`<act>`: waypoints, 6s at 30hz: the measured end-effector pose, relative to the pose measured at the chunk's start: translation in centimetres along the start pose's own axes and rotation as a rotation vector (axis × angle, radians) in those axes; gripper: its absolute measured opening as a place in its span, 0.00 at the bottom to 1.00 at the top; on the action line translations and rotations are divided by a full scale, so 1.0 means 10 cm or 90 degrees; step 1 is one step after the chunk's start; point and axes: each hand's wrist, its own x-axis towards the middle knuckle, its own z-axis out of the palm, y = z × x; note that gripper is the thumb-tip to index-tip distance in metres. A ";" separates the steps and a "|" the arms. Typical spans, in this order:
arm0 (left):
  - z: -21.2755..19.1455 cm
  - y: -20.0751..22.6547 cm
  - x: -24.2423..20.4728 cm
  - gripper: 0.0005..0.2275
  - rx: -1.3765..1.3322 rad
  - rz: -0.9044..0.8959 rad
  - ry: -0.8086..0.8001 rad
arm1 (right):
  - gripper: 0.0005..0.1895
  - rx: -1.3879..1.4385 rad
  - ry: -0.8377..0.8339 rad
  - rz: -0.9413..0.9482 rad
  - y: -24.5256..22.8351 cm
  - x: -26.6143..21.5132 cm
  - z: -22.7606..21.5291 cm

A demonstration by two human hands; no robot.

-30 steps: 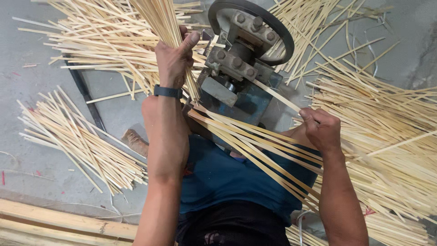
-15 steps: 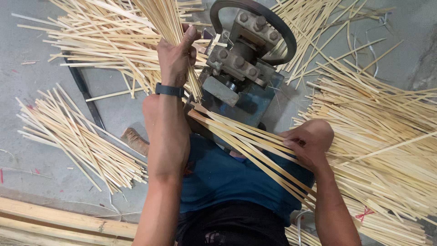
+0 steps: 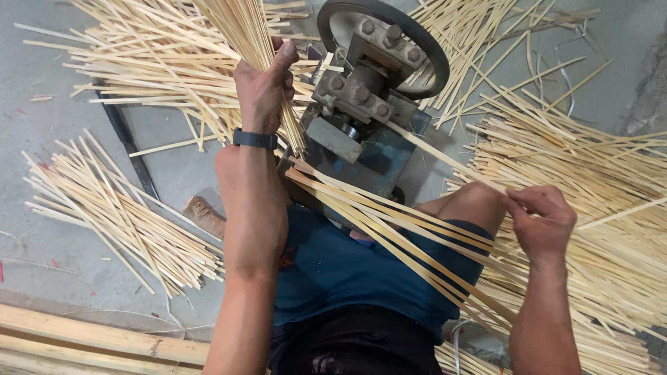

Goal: The person sits on the floor and feeds long bamboo strips into a grinding machine. They hold a bundle of strips in their left hand and guide them through the machine with their right hand, producing thinner strips that fall onto the floor.

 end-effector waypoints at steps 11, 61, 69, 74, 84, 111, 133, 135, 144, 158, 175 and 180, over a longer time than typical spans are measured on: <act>-0.02 0.02 -0.01 0.16 0.011 -0.009 0.016 | 0.11 0.023 -0.046 -0.103 -0.72 0.39 0.53; -0.11 -0.09 0.01 0.19 -0.113 -0.022 0.091 | 0.09 -0.030 -0.135 0.094 -0.23 0.18 0.48; -0.10 -0.11 0.01 0.19 -0.097 -0.023 0.107 | 0.08 0.028 -0.398 0.150 -0.30 -0.29 0.77; -0.12 -0.12 0.00 0.20 -0.096 -0.019 0.107 | 0.06 0.040 -0.256 0.092 -0.19 -0.27 0.55; -0.09 -0.04 -0.01 0.21 -0.120 -0.017 0.095 | 0.04 -0.055 0.019 0.038 0.23 -0.04 -0.15; -0.05 -0.01 0.05 0.07 -0.120 -0.014 0.046 | 0.09 -0.001 -0.497 0.141 -0.49 -0.23 0.81; -0.77 -0.04 0.22 0.11 -0.538 -0.005 -0.113 | 0.09 0.013 -0.377 0.133 -0.47 -0.33 0.73; -0.76 -0.07 0.23 0.11 -0.551 0.033 -0.115 | 0.08 0.027 -0.359 0.106 -0.52 -0.34 0.72; -0.44 0.39 -0.55 0.12 -0.373 -0.051 -0.053 | 0.14 -0.070 -0.025 -0.463 -1.77 0.33 0.62; -1.11 0.90 -1.83 0.12 -0.313 -0.120 -0.167 | 0.03 -0.150 0.073 -0.876 -2.82 1.93 0.29; -1.27 0.93 -1.72 0.09 -0.106 -0.017 0.084 | 0.31 -0.081 0.190 -0.447 -1.63 1.73 -0.08; -1.17 0.94 -1.11 0.07 -0.066 0.045 0.151 | 0.17 0.047 0.006 -0.244 -1.52 1.03 0.17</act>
